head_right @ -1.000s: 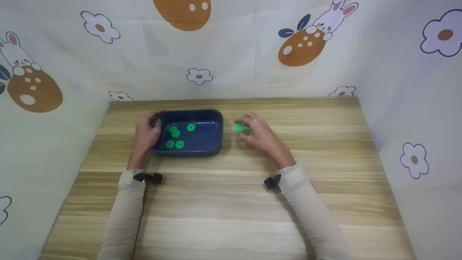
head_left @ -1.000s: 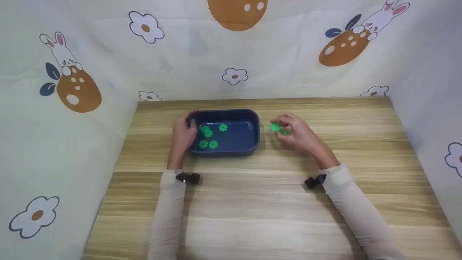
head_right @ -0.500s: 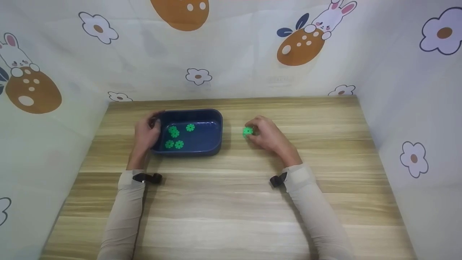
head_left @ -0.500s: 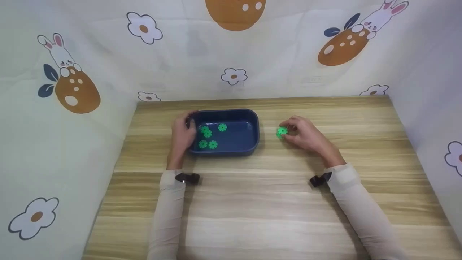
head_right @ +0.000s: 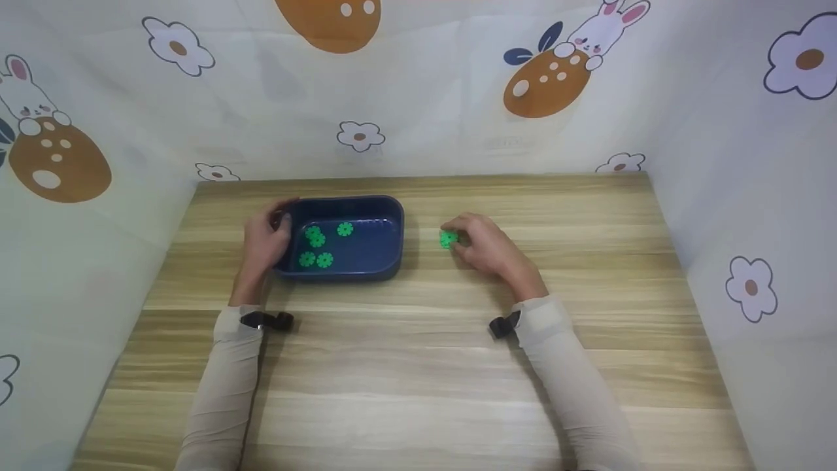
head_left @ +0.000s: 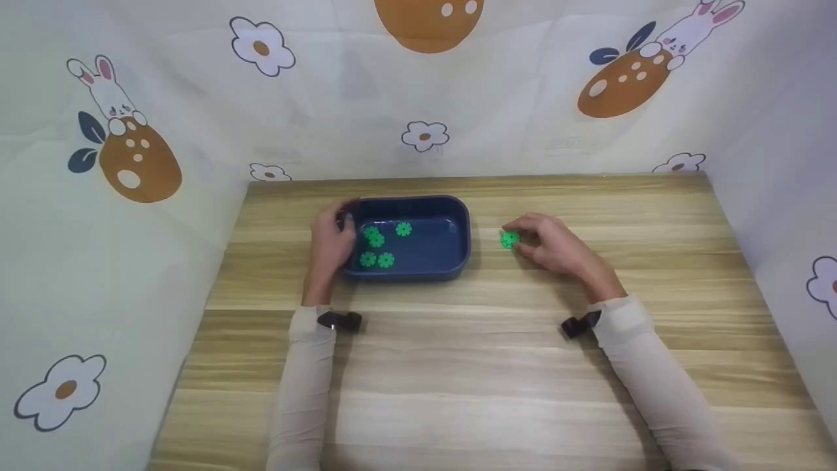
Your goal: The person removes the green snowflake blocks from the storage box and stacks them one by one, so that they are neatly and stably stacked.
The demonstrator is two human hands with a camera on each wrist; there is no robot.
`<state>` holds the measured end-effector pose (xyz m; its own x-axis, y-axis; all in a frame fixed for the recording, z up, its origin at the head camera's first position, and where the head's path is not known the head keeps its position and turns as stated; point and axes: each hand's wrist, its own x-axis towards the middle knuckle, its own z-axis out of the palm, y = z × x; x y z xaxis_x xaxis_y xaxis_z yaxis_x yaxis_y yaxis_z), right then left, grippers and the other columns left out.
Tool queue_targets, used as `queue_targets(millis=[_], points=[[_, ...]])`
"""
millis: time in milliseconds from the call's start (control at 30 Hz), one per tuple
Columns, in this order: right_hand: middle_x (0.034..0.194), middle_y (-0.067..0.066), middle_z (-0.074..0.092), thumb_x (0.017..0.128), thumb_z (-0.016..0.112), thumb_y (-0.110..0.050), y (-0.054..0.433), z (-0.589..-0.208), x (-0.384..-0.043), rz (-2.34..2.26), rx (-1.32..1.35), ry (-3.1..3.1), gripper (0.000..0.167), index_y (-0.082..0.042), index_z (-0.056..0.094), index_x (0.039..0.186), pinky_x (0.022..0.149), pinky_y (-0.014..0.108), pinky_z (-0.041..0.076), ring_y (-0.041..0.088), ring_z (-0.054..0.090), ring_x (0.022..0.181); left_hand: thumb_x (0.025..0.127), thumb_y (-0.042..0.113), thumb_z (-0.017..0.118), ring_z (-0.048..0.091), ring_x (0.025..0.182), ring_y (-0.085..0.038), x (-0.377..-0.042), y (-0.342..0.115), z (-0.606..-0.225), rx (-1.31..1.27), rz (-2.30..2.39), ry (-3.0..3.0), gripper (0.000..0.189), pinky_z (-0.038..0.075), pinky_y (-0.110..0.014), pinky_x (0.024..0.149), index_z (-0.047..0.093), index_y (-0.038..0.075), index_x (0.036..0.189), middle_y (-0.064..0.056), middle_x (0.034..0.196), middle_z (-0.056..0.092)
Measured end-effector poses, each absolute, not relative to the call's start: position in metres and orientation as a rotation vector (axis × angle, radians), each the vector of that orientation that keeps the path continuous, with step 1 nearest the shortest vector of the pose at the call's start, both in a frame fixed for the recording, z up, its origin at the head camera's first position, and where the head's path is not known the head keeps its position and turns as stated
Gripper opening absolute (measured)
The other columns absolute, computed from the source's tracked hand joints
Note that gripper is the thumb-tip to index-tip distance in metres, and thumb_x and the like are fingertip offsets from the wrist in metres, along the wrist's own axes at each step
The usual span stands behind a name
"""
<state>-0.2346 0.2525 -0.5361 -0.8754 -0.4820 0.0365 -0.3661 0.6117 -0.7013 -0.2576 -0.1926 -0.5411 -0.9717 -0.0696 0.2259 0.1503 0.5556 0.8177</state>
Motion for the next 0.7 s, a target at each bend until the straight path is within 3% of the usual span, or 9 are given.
queue_targets(millis=[300,700], points=[[0.138,0.016,0.072,0.097,0.078,-0.006,0.2517,-0.5363,-0.2348,-1.101,-0.727,2.662,0.047,-0.004,0.069,0.142,0.117,0.055,0.051,0.036,0.065,0.132,0.103,-0.002,0.055,0.066,0.135,-0.033,-0.2573,-0.192,-0.5397,-0.076,-1.352,-2.56,0.039,0.052,-0.048,0.119,0.072,0.005,0.137,-0.018,0.14,0.072],[0.134,0.016,0.073,0.097,0.077,-0.006,0.2506,-0.5386,-0.2348,-1.079,-0.72,2.683,0.044,-0.003,0.07,0.14,0.118,0.056,0.049,0.036,0.064,0.131,0.104,-0.001,0.054,0.065,0.137,-0.031,-0.2572,-0.1923,-0.541,-0.081,-1.345,-2.564,0.039,0.052,-0.047,0.12,0.072,0.006,0.138,-0.016,0.141,0.072]])
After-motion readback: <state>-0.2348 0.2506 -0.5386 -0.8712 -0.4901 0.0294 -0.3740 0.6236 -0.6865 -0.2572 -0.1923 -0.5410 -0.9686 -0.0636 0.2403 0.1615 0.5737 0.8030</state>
